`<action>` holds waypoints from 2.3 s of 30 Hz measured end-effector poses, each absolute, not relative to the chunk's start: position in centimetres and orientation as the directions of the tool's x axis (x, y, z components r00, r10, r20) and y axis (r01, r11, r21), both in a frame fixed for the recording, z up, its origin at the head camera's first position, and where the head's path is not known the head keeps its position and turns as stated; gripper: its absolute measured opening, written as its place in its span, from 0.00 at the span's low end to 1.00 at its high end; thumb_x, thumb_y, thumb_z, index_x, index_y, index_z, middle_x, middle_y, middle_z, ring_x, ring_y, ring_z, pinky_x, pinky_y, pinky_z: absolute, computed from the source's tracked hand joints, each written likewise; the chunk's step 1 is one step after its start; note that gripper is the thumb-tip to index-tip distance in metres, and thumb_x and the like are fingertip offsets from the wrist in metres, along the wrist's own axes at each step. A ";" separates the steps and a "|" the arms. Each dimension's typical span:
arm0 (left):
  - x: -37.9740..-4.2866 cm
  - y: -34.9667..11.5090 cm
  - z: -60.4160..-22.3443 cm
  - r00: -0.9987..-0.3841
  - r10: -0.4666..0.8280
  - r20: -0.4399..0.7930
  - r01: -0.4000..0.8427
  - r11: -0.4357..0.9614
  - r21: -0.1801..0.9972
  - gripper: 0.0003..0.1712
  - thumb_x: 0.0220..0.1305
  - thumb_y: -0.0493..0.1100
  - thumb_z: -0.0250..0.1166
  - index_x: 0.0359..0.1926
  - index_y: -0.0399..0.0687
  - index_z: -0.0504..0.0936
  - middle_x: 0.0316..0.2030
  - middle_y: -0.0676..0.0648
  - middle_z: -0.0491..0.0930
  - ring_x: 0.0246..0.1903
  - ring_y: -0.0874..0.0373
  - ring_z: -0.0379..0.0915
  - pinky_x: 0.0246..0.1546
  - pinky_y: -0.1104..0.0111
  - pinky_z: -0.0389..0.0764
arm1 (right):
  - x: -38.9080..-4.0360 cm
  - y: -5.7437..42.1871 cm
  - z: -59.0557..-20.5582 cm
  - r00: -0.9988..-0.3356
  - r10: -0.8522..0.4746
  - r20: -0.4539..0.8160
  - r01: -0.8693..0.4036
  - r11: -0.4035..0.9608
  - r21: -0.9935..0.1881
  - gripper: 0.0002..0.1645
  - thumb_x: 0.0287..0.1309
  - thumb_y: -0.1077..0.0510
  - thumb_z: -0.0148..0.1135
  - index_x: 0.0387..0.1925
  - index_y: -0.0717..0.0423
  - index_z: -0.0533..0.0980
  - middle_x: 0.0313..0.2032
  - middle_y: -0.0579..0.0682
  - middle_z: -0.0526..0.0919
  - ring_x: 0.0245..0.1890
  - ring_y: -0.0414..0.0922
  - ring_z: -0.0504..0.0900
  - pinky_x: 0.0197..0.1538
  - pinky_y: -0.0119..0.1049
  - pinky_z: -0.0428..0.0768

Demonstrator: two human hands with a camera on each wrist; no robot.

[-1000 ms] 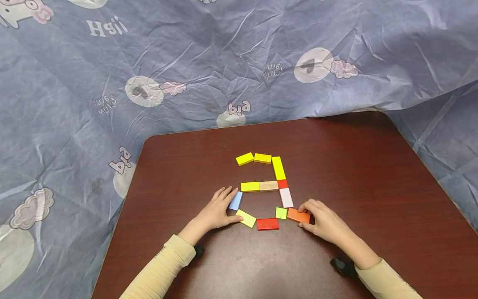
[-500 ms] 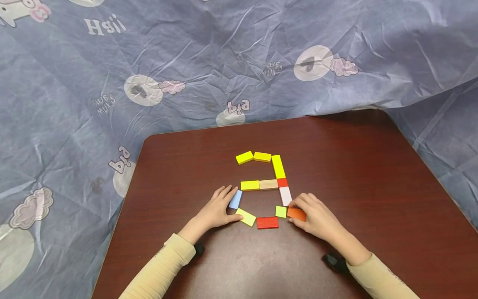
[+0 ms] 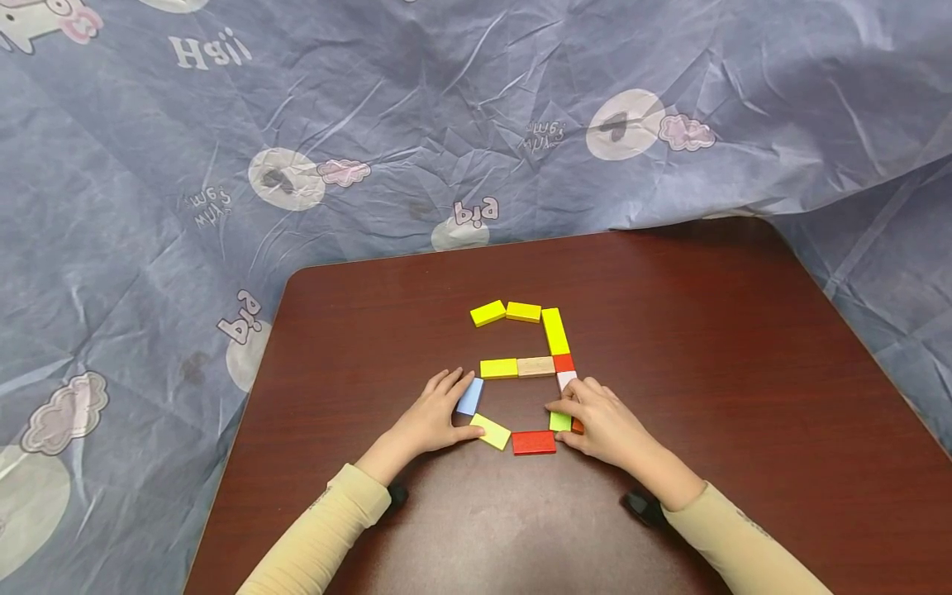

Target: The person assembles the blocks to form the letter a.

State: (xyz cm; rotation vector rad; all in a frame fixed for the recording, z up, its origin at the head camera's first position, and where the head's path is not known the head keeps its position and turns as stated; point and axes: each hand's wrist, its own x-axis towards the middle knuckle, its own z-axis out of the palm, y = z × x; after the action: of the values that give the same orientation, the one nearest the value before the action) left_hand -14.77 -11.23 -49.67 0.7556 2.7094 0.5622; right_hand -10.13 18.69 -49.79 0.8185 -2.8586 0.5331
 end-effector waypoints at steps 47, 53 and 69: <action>-14.8 -11.3 -50.1 -0.828 0.544 -0.135 0.441 0.782 0.441 0.55 0.55 0.64 0.71 0.75 0.45 0.58 0.73 0.37 0.58 0.73 0.36 0.50 0.68 0.46 0.64 | -9.3 16.8 -50.1 -0.729 -0.611 0.308 -0.684 0.671 -0.286 0.23 0.33 0.48 0.83 0.36 0.47 0.85 0.34 0.40 0.71 0.36 0.39 0.67 0.39 0.34 0.68; -14.8 -11.3 -50.2 -0.828 0.544 -0.137 0.442 0.782 0.439 0.55 0.55 0.64 0.71 0.76 0.46 0.58 0.73 0.37 0.58 0.73 0.36 0.50 0.68 0.46 0.64 | -9.4 16.5 -50.3 -0.736 -0.611 0.291 -0.676 0.682 -0.279 0.21 0.36 0.50 0.83 0.35 0.48 0.85 0.35 0.41 0.72 0.37 0.40 0.67 0.40 0.36 0.70; -14.8 -11.4 -50.2 -0.829 0.541 -0.140 0.438 0.784 0.440 0.55 0.55 0.64 0.70 0.76 0.46 0.57 0.74 0.37 0.58 0.73 0.37 0.49 0.69 0.46 0.63 | -9.3 16.3 -50.1 -0.755 -0.597 0.270 -0.655 0.684 -0.320 0.18 0.39 0.52 0.81 0.37 0.48 0.86 0.34 0.40 0.72 0.37 0.40 0.68 0.41 0.37 0.70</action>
State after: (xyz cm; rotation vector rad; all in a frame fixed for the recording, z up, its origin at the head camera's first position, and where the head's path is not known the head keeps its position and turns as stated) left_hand -14.80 -11.35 -50.18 0.7606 2.7178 0.5769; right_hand -9.32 16.35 -50.13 1.0281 -2.7491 0.6063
